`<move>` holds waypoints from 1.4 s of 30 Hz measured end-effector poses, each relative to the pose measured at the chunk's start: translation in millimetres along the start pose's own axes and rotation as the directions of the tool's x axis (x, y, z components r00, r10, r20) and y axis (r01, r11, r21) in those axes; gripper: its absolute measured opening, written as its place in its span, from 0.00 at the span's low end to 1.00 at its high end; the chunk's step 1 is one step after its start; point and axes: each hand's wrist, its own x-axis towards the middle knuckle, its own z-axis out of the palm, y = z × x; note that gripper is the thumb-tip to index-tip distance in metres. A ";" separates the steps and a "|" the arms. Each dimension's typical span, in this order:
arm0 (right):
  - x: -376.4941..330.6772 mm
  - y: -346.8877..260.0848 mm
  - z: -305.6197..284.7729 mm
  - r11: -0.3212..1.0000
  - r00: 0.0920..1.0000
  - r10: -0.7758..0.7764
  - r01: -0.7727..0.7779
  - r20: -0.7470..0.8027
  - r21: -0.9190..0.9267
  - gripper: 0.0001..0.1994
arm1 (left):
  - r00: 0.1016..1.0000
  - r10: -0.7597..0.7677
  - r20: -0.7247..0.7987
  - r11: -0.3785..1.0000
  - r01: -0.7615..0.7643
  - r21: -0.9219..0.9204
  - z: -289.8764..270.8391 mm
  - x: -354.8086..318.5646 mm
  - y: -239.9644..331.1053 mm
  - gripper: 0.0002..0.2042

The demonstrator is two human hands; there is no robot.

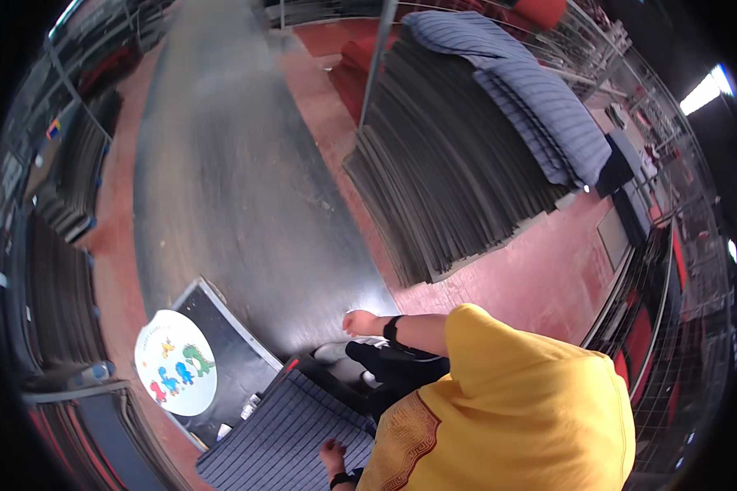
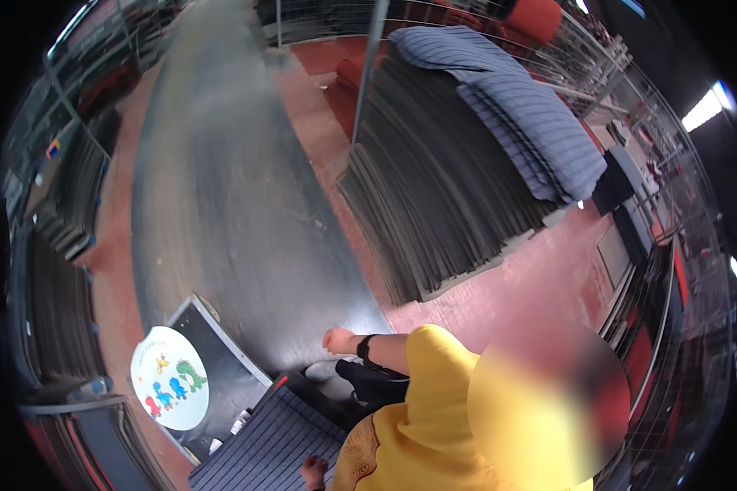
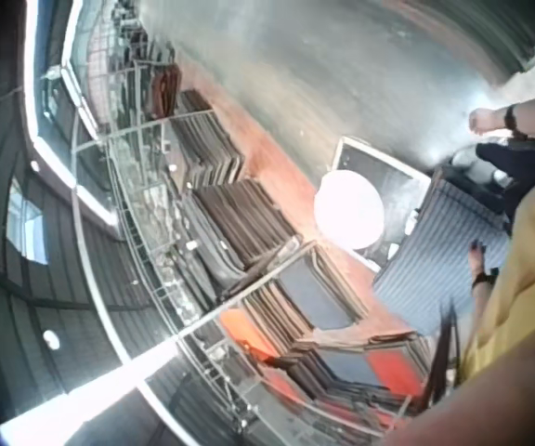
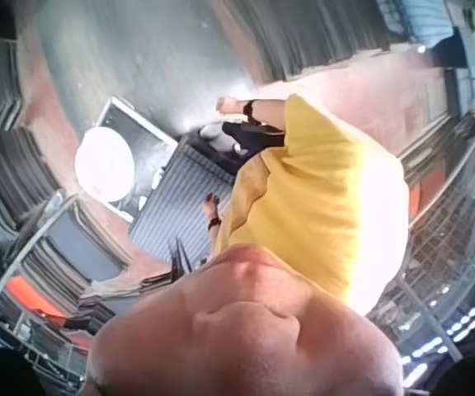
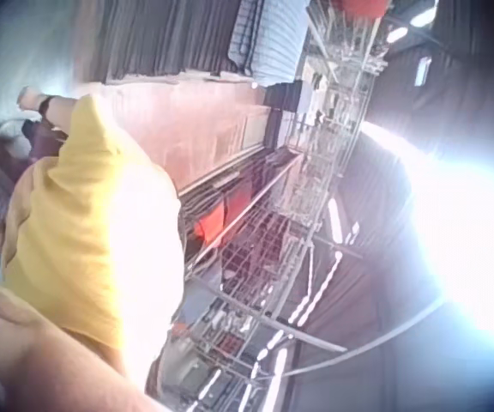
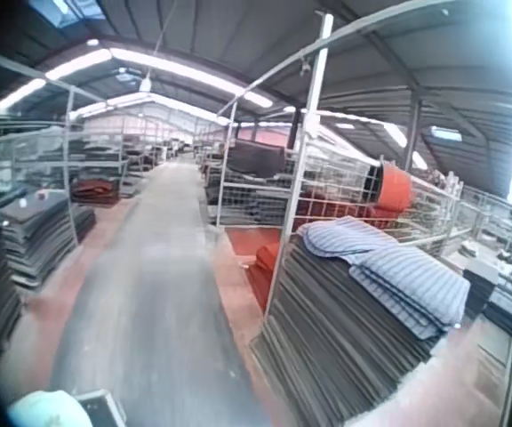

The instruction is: Picking up grey foam mats from a stack, placing them on a sorting surface, and checking labels.

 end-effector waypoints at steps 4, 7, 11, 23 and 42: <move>-165.7 123.8 -91.1 0.998 0.995 0.005 0.001 -0.096 0.063 0.11 | 0.981 0.058 -0.187 0.998 -0.058 0.007 36.4 -114.8 24.9 0.12; -248.7 253.0 -154.5 0.961 0.983 -0.074 0.025 -0.169 -0.275 0.05 | 0.976 0.079 -0.201 0.995 -0.090 -0.043 80.7 -211.1 30.7 0.10; -334.6 312.2 -254.9 0.735 0.972 0.025 -0.177 -0.234 -0.654 0.13 | 0.945 0.029 -0.325 0.979 -0.093 -0.182 229.5 -338.7 -24.4 0.07; -512.3 390.7 -134.9 0.974 0.989 0.075 -0.100 0.124 0.203 0.09 | 0.857 0.464 -0.226 0.867 -0.386 0.316 385.0 -548.9 -197.3 0.10; -985.3 529.6 583.9 0.655 0.669 -0.520 0.711 0.531 -0.255 0.10 | 0.856 0.230 -0.463 0.948 -0.090 0.306 182.3 -968.2 -935.0 0.12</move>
